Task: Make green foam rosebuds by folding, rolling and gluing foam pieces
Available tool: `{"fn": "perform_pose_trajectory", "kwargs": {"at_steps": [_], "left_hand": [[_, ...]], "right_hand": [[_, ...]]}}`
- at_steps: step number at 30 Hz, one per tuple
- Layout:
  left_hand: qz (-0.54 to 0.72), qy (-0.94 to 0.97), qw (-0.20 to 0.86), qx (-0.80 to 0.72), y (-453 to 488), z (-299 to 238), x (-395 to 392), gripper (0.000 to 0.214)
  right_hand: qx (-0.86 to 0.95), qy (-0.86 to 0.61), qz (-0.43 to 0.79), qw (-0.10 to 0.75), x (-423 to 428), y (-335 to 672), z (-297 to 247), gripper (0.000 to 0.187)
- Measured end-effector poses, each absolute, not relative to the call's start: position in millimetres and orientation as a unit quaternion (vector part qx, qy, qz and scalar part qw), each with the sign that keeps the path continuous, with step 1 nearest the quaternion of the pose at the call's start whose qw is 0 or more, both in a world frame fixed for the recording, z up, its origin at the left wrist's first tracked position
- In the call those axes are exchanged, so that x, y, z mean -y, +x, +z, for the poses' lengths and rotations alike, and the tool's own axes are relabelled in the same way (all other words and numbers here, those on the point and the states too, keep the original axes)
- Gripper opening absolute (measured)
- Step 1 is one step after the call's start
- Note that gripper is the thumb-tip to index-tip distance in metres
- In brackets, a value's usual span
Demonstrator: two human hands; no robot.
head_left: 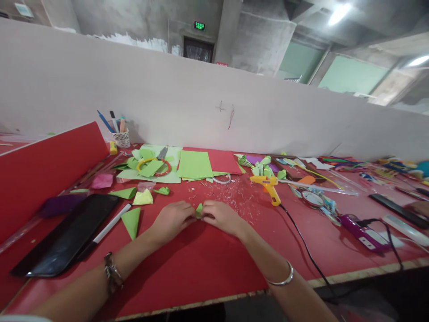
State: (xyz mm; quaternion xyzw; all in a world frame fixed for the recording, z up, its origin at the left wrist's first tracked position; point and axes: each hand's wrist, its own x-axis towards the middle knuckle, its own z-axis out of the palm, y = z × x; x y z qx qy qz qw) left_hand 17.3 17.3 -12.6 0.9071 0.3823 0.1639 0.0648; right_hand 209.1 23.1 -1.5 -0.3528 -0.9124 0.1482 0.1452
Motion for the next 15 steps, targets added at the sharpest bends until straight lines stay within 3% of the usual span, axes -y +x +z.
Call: {"fn": "perform_pose_trajectory", "kwargs": {"at_steps": [8, 15], "left_hand": [[0.2, 0.834, 0.255, -0.447, 9.5, -11.9, -22.2, 0.014], [0.195, 0.844, 0.251, -0.432, 8.7, -13.4, -22.2, 0.014]], "right_hand": [[0.911, -0.352, 0.136, 0.167, -23.9, 209.1, -7.2, 0.018], [0.925, -0.339, 0.095, 0.145, -26.9, 209.2, -9.0, 0.02]]}}
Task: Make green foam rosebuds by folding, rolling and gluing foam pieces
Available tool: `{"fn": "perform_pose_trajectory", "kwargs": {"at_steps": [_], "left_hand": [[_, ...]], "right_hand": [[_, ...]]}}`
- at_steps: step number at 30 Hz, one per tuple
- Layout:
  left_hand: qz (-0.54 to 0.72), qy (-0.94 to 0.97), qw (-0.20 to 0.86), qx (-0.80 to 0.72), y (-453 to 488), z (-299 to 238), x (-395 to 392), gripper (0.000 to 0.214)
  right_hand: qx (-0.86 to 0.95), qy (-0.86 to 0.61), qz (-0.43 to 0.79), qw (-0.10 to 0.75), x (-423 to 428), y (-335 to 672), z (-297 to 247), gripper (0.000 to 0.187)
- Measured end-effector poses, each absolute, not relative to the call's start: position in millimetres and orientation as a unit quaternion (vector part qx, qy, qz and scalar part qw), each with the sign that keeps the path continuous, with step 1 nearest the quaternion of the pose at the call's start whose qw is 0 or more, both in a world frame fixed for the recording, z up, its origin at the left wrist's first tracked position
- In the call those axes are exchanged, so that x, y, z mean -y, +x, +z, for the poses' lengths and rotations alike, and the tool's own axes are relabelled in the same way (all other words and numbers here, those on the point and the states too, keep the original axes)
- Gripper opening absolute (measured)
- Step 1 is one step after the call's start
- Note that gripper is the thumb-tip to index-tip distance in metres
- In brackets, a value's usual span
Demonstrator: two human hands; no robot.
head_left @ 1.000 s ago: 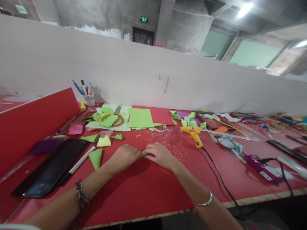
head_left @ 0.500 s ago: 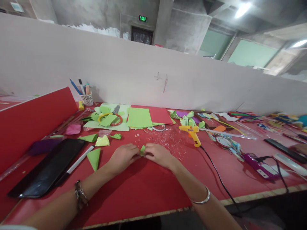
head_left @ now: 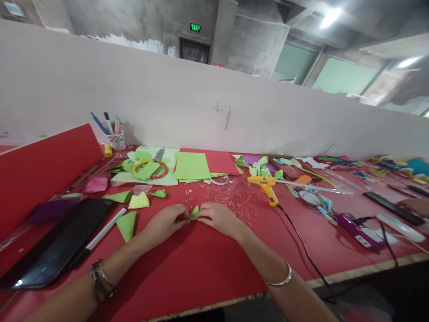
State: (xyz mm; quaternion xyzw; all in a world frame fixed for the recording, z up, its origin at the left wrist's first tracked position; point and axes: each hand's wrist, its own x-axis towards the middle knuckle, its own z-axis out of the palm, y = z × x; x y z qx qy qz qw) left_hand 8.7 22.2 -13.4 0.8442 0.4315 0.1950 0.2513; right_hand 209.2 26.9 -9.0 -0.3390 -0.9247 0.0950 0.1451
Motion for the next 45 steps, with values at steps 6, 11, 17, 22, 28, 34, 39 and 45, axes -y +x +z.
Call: {"fn": "perform_pose_trajectory", "kwargs": {"at_steps": [6, 11, 17, 22, 28, 34, 39, 45], "left_hand": [[0.187, 0.856, 0.238, -0.419, 9, -13, -22, 0.012], [0.178, 0.857, 0.218, -0.432, 11, -12, -21, 0.015], [0.189, 0.861, 0.224, -0.417, 10, -11, -21, 0.019], [0.194, 0.857, 0.244, -0.411, 9, -11, -22, 0.015], [0.187, 0.85, 0.252, -0.424, 11, -13, -27, 0.013], [0.134, 0.834, 0.246, -0.476, 11, -7, -38, 0.011], [0.128, 0.826, 0.246, -0.49, 13, -5, -42, 0.015], [0.133, 0.844, 0.213, -0.473, 12, -6, -35, 0.009]], "right_hand": [[0.916, -0.341, 0.137, 0.159, -25, 208, -8, 0.017], [0.898, -0.354, 0.173, 0.194, -25, 206, -9, 0.012], [0.884, -0.368, 0.195, 0.211, -24, 205, -8, 0.01], [0.881, -0.376, 0.198, 0.206, -23, 204, -9, 0.01], [0.879, -0.391, 0.188, 0.195, -25, 202, -13, 0.01], [0.888, -0.384, 0.162, 0.193, -23, 201, -14, 0.009], [0.906, -0.379, 0.095, 0.161, -21, 199, -11, 0.003], [0.914, -0.386, 0.064, 0.108, -20, 195, -8, 0.007]]}}
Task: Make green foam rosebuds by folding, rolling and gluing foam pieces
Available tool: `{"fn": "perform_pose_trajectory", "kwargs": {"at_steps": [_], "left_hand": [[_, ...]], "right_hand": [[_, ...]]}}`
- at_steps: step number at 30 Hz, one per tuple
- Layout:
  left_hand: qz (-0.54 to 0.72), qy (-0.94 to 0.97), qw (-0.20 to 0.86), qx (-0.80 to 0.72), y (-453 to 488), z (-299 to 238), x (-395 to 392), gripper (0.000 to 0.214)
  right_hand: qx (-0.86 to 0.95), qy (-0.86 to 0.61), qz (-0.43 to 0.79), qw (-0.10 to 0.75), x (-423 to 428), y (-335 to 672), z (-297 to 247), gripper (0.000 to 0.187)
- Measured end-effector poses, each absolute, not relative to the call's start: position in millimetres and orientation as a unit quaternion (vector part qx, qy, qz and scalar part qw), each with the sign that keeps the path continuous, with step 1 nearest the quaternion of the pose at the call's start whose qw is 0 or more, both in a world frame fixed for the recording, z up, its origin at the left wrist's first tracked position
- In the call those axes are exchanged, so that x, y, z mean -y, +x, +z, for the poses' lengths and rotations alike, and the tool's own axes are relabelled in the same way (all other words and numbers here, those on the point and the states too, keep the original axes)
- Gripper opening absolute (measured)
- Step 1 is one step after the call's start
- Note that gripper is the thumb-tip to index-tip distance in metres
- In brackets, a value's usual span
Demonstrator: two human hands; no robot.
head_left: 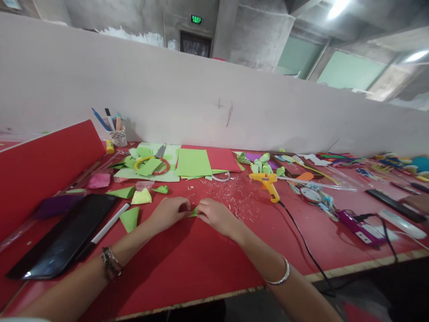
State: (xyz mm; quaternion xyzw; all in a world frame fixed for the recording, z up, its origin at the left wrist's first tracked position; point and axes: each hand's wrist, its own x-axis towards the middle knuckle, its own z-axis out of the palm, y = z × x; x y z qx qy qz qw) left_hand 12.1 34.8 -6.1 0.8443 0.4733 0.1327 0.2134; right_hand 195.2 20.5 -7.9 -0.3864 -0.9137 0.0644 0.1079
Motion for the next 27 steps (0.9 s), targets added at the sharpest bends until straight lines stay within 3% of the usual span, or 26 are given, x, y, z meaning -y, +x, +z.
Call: {"fn": "perform_pose_trajectory", "kwargs": {"at_steps": [10, 20, 27], "left_hand": [[0.065, 0.914, 0.009, -0.4, 16, -4, -23, 0.011], [0.061, 0.888, 0.077, -0.45, 15, 0, -25, 0.014], [0.059, 0.886, 0.057, -0.457, 14, -2, -26, 0.017]], "right_hand": [[0.911, -0.4, 0.055, 0.086, -17, 191, 0, 0.011], [0.909, -0.366, 0.118, 0.162, -25, 200, -16, 0.006], [0.906, -0.375, 0.116, 0.156, -25, 198, -15, 0.006]]}}
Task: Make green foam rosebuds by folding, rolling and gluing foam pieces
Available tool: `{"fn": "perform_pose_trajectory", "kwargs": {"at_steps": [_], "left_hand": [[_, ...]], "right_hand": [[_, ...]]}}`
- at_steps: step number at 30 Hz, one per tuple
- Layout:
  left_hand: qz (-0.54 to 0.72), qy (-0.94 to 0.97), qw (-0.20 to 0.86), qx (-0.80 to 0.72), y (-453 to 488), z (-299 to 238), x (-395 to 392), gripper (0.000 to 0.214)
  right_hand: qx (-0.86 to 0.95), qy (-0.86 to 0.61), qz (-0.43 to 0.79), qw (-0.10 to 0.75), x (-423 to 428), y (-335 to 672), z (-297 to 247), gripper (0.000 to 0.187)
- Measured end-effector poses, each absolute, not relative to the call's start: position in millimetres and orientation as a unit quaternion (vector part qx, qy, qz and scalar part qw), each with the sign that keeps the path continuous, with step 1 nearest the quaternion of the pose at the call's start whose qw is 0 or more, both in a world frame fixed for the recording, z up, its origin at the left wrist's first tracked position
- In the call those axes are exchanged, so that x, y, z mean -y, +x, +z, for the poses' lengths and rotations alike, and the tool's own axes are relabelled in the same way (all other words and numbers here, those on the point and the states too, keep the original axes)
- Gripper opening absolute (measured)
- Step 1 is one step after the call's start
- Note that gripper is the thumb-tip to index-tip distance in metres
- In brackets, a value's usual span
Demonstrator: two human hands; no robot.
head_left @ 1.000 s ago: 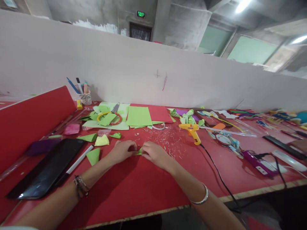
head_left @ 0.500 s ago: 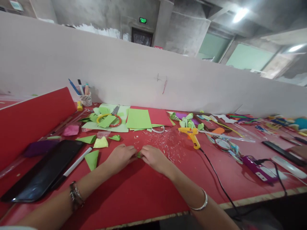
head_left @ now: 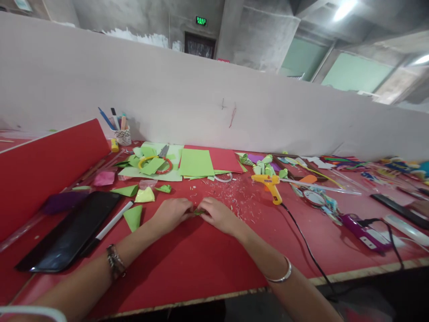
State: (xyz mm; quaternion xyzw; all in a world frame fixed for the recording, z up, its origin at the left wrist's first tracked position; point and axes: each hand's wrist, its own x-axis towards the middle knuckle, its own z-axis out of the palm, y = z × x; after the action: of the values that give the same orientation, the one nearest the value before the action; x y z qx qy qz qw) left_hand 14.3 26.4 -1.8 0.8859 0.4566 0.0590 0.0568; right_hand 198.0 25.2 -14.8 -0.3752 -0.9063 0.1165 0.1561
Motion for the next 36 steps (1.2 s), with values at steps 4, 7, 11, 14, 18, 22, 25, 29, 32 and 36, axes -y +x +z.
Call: {"fn": "perform_pose_trajectory", "kwargs": {"at_steps": [4, 7, 11, 14, 18, 22, 25, 29, 32, 36], "left_hand": [[0.075, 0.884, 0.074, -0.456, 14, -3, -26, 0.019], [0.099, 0.879, 0.098, -0.456, 13, -5, -27, 0.018], [0.13, 0.866, 0.19, -0.444, 9, -8, -34, 0.019], [0.148, 0.851, 0.255, -0.434, 6, -9, -39, 0.021], [0.169, 0.839, 0.279, -0.436, 4, -8, -41, 0.023], [0.158, 0.818, 0.315, -0.454, 3, -8, -42, 0.042], [0.139, 0.788, 0.389, -0.456, 2, -5, -40, 0.053], [0.143, 0.761, 0.483, -0.41, 0, 5, -34, 0.058], [0.131, 0.736, 0.542, -0.383, -1, 11, -30, 0.058], [0.144, 0.639, 0.65, -0.386, 2, 10, -24, 0.053]], "right_hand": [[0.913, -0.38, 0.08, 0.125, -24, 196, -12, 0.007], [0.921, -0.375, 0.036, 0.099, -24, 194, -13, 0.008], [0.928, -0.364, -0.007, 0.084, -25, 191, -19, 0.012], [0.933, -0.348, -0.038, 0.089, -24, 191, -20, 0.012], [0.935, -0.331, -0.091, 0.094, -22, 191, -16, 0.011], [0.932, -0.313, -0.137, 0.125, -19, 192, -11, 0.016], [0.927, -0.294, -0.167, 0.163, -17, 193, -9, 0.021], [0.922, -0.273, -0.198, 0.192, -15, 195, -8, 0.024], [0.919, -0.253, -0.224, 0.202, -14, 194, -7, 0.026], [0.911, -0.235, -0.254, 0.226, -10, 194, -5, 0.026]]}}
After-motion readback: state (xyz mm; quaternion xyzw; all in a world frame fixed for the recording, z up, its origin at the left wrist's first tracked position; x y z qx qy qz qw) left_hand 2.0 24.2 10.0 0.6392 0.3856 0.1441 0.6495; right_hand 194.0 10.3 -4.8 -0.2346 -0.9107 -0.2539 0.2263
